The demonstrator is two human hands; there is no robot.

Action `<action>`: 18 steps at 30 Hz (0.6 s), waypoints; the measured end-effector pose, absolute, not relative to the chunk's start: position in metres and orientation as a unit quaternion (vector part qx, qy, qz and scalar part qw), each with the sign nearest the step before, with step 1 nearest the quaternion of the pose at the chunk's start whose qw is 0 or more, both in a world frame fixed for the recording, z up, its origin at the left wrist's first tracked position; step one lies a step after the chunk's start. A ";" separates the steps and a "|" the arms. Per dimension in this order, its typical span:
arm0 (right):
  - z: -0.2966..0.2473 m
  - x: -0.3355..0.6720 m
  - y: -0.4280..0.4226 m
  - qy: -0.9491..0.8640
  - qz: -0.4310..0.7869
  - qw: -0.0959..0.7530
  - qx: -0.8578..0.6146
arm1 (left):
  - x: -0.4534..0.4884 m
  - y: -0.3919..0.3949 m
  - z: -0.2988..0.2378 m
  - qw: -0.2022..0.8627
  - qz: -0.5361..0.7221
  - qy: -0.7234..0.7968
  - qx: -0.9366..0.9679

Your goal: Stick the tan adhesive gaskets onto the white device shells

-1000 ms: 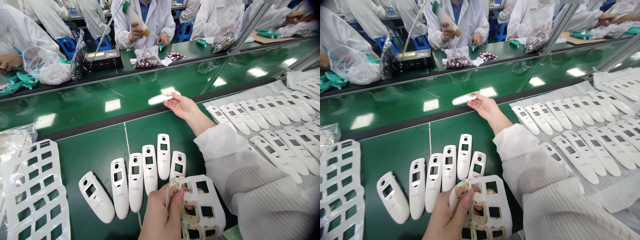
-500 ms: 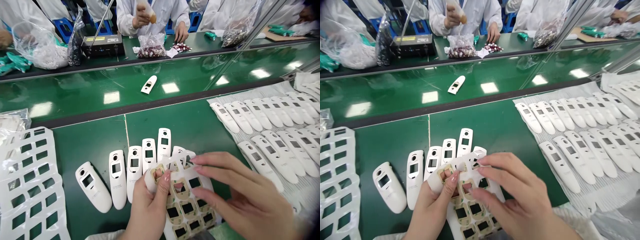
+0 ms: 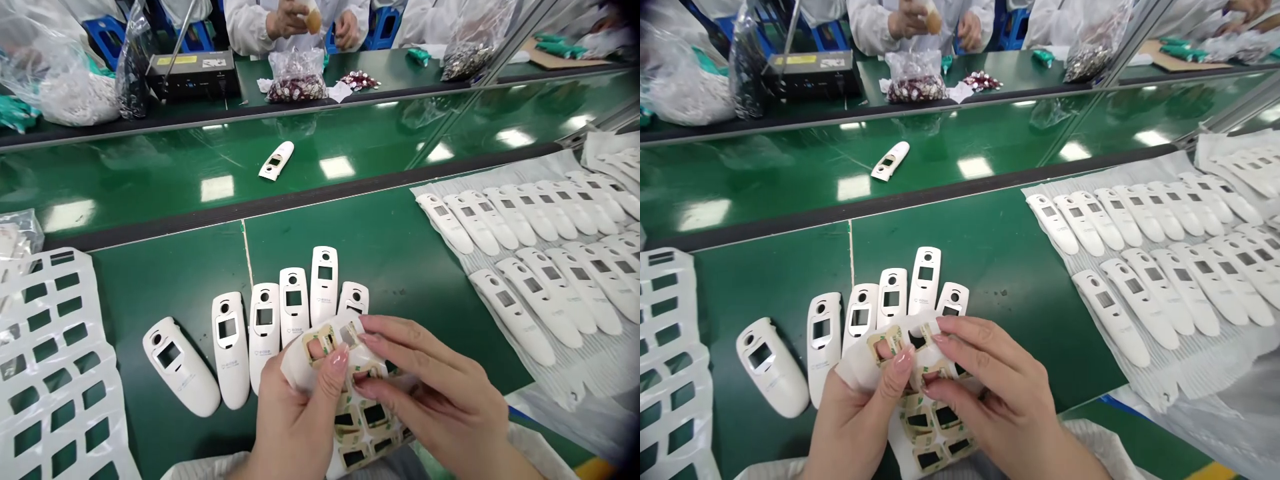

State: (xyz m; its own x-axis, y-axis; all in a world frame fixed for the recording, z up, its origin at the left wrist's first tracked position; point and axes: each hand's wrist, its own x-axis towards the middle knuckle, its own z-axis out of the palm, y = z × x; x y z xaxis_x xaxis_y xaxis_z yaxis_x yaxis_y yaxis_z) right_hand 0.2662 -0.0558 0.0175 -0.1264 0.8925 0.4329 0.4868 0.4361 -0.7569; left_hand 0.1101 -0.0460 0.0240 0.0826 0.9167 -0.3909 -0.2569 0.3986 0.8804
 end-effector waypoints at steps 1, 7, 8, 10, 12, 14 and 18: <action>0.017 0.265 -0.055 -0.703 0.244 0.464 -0.481 | 0.110 -0.046 0.024 0.663 0.442 0.507 0.330; 0.012 0.258 -0.048 -0.628 0.299 0.531 -0.484 | 0.111 -0.048 0.024 0.622 0.435 0.530 0.379; 0.011 0.257 -0.048 -0.621 0.305 0.536 -0.484 | 0.111 -0.049 0.024 0.614 0.438 0.532 0.384; 0.010 0.257 -0.048 -0.618 0.310 0.542 -0.477 | 0.111 -0.049 0.024 0.609 0.441 0.534 0.386; 0.009 0.258 -0.049 -0.637 0.284 0.541 -0.469 | 0.111 -0.048 0.024 0.614 0.440 0.533 0.380; 0.008 0.261 -0.052 -0.674 0.225 0.523 -0.471 | 0.110 -0.047 0.022 0.619 0.439 0.530 0.378; 0.004 0.268 -0.065 -0.728 0.137 0.455 -0.493 | 0.110 -0.045 0.021 0.627 0.427 0.517 0.398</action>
